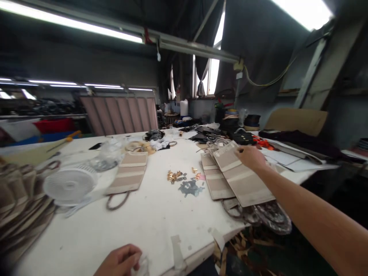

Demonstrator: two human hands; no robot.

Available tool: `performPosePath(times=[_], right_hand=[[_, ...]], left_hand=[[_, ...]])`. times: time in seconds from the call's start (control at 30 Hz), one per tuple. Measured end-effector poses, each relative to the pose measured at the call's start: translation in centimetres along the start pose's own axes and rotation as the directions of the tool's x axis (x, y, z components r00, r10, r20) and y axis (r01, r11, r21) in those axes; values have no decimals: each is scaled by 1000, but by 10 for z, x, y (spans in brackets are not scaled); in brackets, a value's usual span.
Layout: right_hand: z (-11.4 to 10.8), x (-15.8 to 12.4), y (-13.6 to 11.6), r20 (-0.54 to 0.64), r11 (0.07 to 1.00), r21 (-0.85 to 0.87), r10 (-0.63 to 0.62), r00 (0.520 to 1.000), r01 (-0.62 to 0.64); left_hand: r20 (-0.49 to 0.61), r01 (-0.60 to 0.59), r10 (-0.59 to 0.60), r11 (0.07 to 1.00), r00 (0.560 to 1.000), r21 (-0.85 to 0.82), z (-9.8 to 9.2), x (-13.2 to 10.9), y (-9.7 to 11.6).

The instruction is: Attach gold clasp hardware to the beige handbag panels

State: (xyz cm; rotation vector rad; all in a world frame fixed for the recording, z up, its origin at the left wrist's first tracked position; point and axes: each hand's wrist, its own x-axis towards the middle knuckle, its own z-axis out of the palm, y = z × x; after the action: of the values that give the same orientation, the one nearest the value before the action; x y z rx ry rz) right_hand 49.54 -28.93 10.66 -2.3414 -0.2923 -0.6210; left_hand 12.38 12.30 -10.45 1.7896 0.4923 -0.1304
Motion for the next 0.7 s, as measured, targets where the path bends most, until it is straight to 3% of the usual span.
performPosePath(times=[0.1,0.17,0.27,0.33,0.4,0.5,0.57,0.7], right_hand=[[87,-60,-23,317,994,-48,-78,945,98],[136,-113,-44,515,982,-11,-158,843,190],[185,-188,-74,669,965,25,-209,713,260],[201,-226,-86,679,945,-4,-237,694,327],[209,-249,-90,632,917,-55,-275,725,396],[211,-261,-85,575,898,-75,-316,755,434],[210,-261,-81,571,901,-65,-319,757,429],[209,-259,-82,558,907,-76,-305,772,413]], left_hand=[[20,10,-10,1000,1000,-25,2,-4,3],[28,43,-42,998,999,-36,5,-7,6],[-27,88,-89,996,996,-34,4,-9,12],[-163,74,-60,994,985,83,-4,-6,16],[-337,16,110,937,935,350,-21,5,21],[-410,47,411,658,814,752,-57,32,27],[-407,160,414,513,814,843,-80,53,30],[-414,232,367,447,833,864,-100,78,34]])
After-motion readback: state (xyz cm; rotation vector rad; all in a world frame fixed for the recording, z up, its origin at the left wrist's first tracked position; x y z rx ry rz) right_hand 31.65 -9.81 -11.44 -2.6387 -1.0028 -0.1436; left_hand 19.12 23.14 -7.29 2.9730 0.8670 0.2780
